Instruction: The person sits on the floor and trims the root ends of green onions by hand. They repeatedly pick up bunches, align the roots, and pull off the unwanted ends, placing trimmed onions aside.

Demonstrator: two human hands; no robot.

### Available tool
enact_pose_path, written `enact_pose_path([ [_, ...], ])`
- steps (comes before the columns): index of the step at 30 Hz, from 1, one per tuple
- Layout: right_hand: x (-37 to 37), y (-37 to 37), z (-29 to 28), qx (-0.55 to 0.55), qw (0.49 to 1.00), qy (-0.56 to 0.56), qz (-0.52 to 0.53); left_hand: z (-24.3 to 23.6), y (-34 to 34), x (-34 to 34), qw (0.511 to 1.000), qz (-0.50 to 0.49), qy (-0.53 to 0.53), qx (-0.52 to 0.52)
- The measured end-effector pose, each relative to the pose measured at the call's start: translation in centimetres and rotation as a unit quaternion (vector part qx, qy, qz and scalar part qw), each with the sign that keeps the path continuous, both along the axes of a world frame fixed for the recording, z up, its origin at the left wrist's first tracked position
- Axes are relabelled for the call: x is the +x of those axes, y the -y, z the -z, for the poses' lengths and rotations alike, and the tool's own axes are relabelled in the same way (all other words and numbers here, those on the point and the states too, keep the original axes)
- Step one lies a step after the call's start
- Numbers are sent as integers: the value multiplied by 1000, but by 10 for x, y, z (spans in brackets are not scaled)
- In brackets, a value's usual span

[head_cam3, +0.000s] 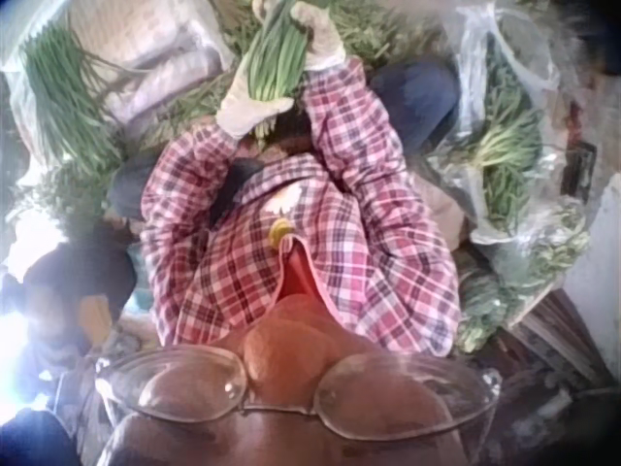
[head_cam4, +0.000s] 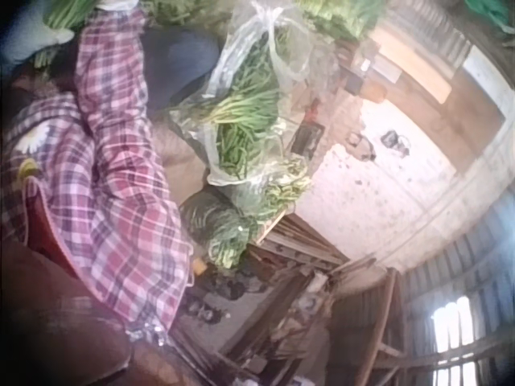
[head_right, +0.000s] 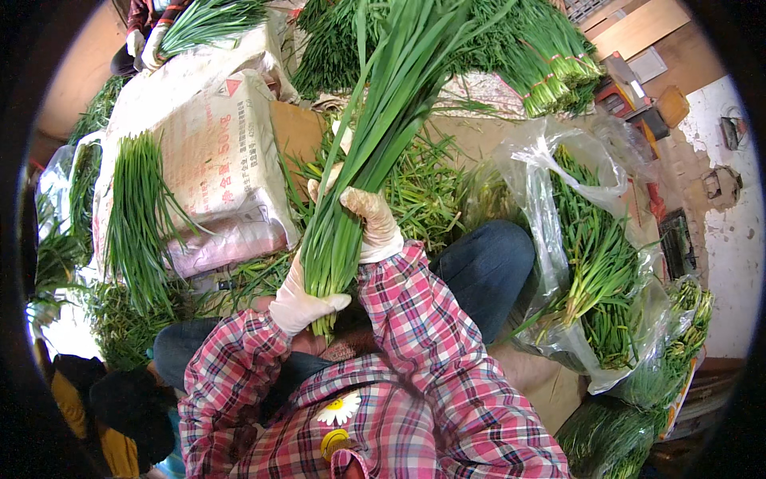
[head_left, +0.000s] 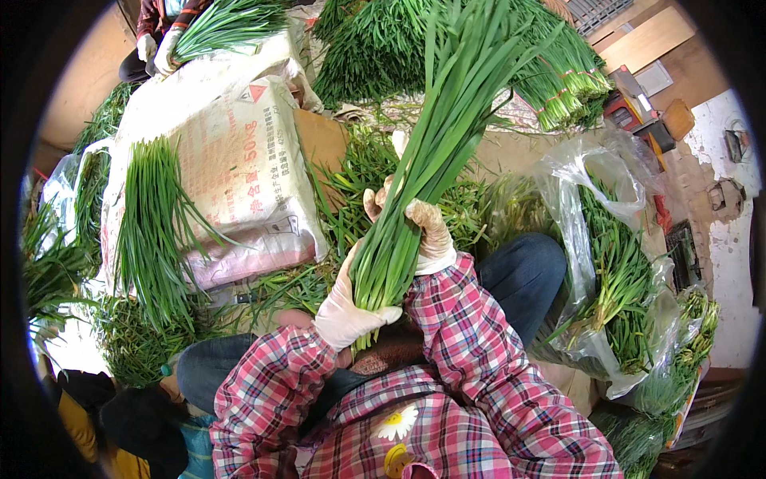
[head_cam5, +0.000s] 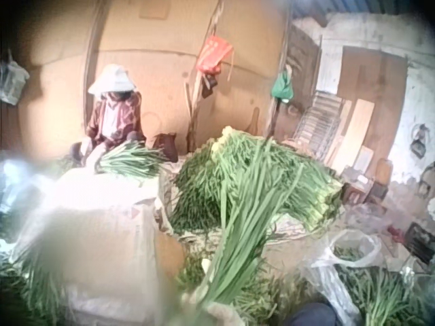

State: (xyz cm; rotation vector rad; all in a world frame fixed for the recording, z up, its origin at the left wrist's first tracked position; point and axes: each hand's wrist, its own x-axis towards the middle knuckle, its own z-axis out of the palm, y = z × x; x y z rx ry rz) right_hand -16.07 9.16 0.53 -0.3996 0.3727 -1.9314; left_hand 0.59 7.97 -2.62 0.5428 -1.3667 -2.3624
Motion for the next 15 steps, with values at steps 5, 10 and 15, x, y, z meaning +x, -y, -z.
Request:
enact_pose_path([
  [5, 5, -2, -2, -36, 999, 23, 1, 2, -3, 1, 998, -22, 37, 50],
  [10, 2, -2, -3, -1, 1000, 21, 15, -23, 20, 11, 987, 28, 156, 24],
  [15, -26, -3, 11, 28, 996, 57, 62, -70, 78, 46, 810, -83, 283, -508],
])
